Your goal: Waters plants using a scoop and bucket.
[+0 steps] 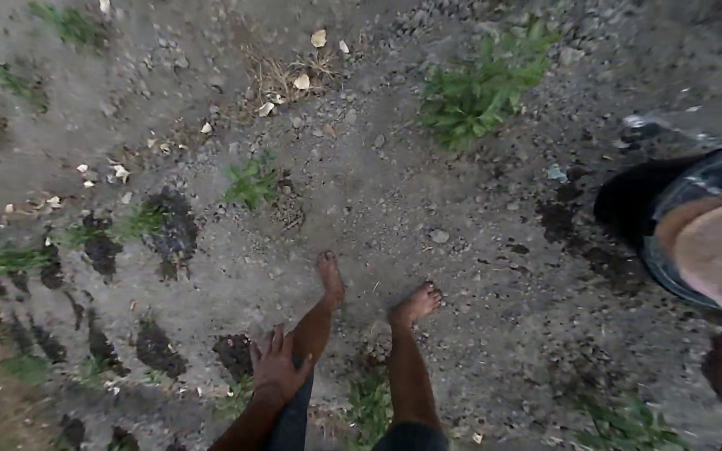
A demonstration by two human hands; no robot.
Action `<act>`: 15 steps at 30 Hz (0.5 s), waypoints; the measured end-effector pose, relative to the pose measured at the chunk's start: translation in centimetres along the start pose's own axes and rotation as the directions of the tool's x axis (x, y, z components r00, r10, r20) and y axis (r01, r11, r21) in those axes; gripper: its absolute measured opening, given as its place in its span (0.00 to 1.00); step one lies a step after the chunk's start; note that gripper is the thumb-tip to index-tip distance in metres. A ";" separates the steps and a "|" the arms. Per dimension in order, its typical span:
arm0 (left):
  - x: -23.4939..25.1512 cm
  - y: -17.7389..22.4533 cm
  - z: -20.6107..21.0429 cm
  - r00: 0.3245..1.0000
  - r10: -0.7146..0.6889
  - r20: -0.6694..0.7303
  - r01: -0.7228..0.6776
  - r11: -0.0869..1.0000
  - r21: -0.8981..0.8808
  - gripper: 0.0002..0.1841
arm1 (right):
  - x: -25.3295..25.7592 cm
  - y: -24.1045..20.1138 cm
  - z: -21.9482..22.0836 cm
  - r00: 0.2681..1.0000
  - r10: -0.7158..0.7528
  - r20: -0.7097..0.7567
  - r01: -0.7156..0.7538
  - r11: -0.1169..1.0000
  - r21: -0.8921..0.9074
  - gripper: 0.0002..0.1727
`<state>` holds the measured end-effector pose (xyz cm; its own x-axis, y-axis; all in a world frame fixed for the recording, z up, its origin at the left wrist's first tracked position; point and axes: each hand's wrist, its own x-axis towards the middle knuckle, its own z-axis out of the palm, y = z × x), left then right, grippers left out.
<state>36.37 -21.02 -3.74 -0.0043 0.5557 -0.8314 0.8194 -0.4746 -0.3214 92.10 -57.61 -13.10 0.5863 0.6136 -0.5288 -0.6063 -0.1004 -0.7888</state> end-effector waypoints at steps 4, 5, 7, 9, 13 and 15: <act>1.4 -0.7 -1.1 0.988 -0.004 0.154 0.005 1.000 -0.007 0.42 | -1.2 1.1 8.6 0.947 0.105 0.305 -0.097 0.994 -0.041 0.13; 1.6 -0.9 -1.0 0.984 0.001 0.176 0.003 1.000 -0.021 0.42 | -0.9 2.1 11.5 0.927 0.135 0.350 -0.131 0.991 -0.034 0.12; 1.9 -1.4 -0.8 0.974 0.017 0.227 -0.006 0.999 -0.051 0.43 | 0.5 4.4 18.1 0.873 0.219 0.435 -0.218 0.975 -0.053 0.11; 2.1 -2.1 -0.7 0.962 0.044 0.269 -0.019 0.996 -0.092 0.43 | 2.6 7.2 24.8 0.827 0.333 0.452 -0.301 0.943 -0.145 0.13; 2.7 -4.0 -0.1 0.939 0.081 0.334 -0.011 0.978 -0.207 0.42 | 7.9 13.5 38.0 0.734 0.561 0.383 -0.397 0.812 -0.428 0.19; 2.9 -5.1 0.4 0.933 0.093 0.348 0.000 0.966 -0.259 0.42 | 10.4 16.3 44.2 0.679 0.643 0.354 -0.406 0.731 -0.549 0.16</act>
<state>31.96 -17.26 -4.71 -0.1271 0.2364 -0.9633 0.9400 -0.2814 -0.1930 64.55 -18.25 -17.63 -0.1814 0.6292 -0.7558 -0.3856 -0.7525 -0.5339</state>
